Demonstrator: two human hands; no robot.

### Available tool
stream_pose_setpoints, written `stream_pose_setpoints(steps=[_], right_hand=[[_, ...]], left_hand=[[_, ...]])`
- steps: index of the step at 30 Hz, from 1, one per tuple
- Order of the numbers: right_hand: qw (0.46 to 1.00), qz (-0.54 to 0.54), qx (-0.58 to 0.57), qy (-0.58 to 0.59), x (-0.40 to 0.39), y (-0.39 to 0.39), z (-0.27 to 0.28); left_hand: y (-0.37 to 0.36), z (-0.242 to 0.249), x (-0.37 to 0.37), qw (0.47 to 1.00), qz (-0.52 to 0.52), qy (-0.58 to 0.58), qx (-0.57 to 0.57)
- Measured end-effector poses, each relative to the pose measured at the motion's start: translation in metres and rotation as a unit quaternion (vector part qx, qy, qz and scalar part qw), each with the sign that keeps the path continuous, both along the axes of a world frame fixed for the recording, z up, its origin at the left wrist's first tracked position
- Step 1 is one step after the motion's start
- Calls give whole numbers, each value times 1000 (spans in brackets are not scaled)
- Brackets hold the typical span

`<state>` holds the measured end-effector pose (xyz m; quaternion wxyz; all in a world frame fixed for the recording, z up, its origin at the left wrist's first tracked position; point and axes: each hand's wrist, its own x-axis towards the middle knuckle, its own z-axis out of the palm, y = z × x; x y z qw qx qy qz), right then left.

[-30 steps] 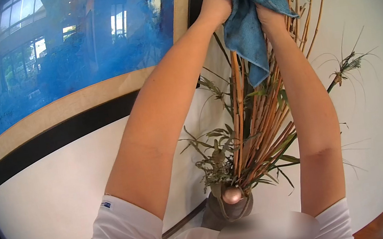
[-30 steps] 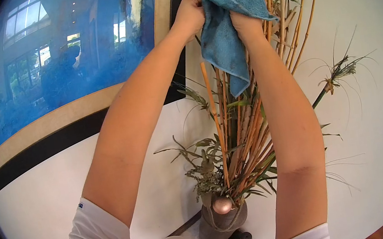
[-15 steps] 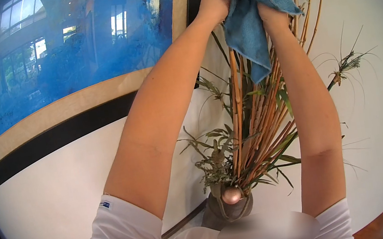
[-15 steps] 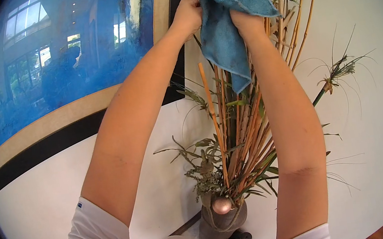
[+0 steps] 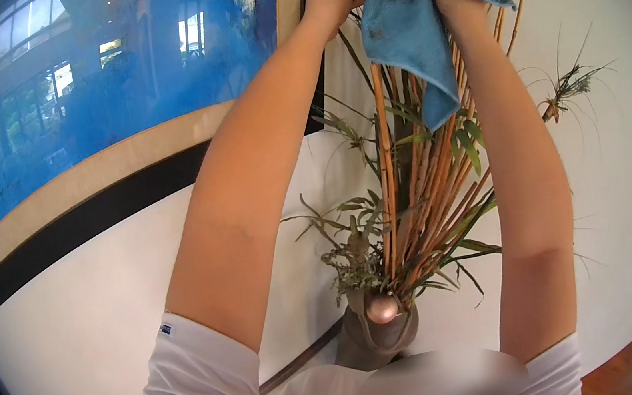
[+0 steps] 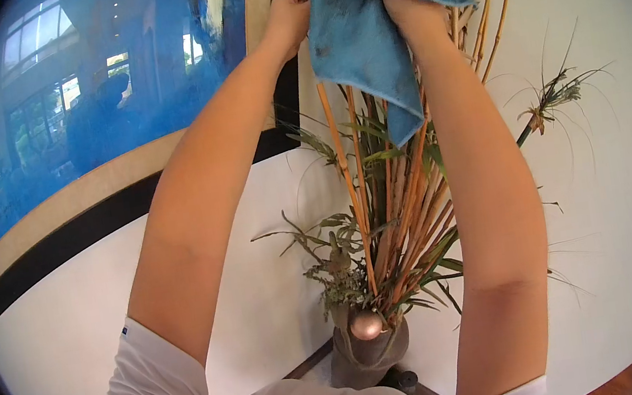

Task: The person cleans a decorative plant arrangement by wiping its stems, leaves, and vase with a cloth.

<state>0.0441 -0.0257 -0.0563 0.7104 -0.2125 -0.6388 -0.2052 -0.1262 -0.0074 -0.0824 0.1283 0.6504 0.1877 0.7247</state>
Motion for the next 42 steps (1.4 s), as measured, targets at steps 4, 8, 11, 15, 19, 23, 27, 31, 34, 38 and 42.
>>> stream_pose_setpoints(steps=[4,8,11,15,19,23,27,31,34,38,42], right_hand=[[997,-9,42,-67,4,16,-12],[983,82,-146,-72,5,20,-8],[846,-11,-479,-232,6,-42,-5],[751,-82,-529,-387,4,-57,-8],[721,109,-607,-315,15,-40,-3],[783,210,-556,-184,16,-26,-7],[826,269,-490,-74,9,-9,-15],[864,313,-394,11,-3,-3,-24],[854,381,-340,99,-5,3,-25],[855,454,-250,24,-5,14,-29],[964,237,-68,-94,-9,39,-35]], left_hand=[[8,3,-2,999,-41,2,0],[13,3,-1,998,-58,11,-12],[19,4,-4,997,-77,22,-18],[23,4,-3,997,-68,21,-27],[24,4,-5,997,-57,36,-27],[21,3,-3,990,-127,6,-60],[21,-1,2,976,-199,-20,-80],[21,-2,4,962,-260,-26,-77],[21,-5,4,952,-303,-9,-49],[28,-6,5,950,-306,-19,-53],[21,-9,5,954,-295,-32,-41]])
